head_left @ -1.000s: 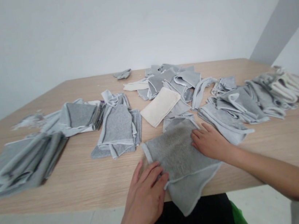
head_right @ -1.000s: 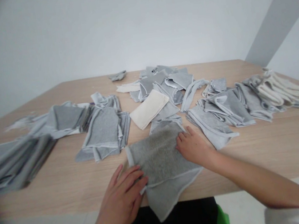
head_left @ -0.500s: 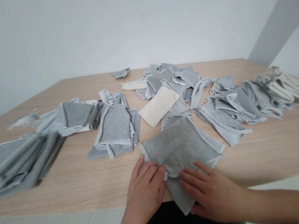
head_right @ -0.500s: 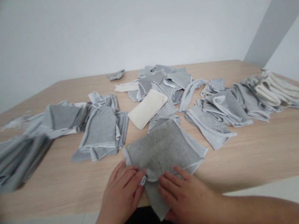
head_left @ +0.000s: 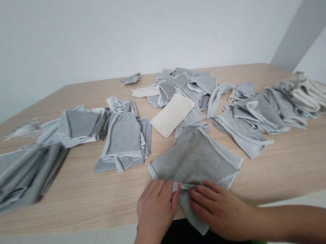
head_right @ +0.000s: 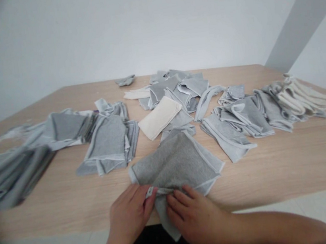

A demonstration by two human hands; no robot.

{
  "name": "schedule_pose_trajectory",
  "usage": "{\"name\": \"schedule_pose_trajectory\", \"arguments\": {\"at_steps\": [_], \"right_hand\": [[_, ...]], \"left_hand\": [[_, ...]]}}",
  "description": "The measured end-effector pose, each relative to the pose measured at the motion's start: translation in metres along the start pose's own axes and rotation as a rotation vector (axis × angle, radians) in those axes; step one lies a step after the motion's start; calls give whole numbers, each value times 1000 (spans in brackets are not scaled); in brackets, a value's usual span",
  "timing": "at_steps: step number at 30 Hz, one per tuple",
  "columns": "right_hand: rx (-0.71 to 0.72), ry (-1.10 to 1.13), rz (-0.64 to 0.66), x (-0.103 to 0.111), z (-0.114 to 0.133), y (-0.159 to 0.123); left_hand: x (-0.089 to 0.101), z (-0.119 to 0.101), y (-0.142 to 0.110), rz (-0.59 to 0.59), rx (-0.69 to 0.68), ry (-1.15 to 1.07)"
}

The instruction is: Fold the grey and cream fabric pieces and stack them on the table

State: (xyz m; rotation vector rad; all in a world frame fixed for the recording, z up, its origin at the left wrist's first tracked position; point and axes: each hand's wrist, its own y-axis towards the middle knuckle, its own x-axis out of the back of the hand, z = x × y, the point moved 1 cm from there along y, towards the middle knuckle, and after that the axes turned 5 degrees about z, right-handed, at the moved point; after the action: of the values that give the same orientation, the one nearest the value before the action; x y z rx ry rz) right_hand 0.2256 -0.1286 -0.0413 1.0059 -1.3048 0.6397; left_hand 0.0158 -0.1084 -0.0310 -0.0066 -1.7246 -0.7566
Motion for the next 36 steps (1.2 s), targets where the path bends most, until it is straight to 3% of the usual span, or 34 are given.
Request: {"name": "schedule_pose_trajectory", "arguments": {"at_steps": [4, 9, 13, 16, 24, 29, 36], "right_hand": [[-53, 128, 64, 2, 1, 7], [-214, 268, 91, 6, -6, 15], [-314, 299, 112, 11, -9, 25], [-309, 281, 139, 18, -9, 33], [-300, 223, 157, 21, -16, 44], [-382, 272, 86, 20, -18, 48], [-264, 197, 13, 21, -17, 44]], "left_hand": [[4, -1, 0, 8, 5, -80], [12, -2, -2, 139, -35, -266], [14, -3, -4, 69, -44, -316], [12, -4, -4, -20, -45, -312], [8, -9, -7, -75, -3, -311], [10, -16, -3, -40, -4, -344], [11, -24, 0, 31, -67, -284]]}}
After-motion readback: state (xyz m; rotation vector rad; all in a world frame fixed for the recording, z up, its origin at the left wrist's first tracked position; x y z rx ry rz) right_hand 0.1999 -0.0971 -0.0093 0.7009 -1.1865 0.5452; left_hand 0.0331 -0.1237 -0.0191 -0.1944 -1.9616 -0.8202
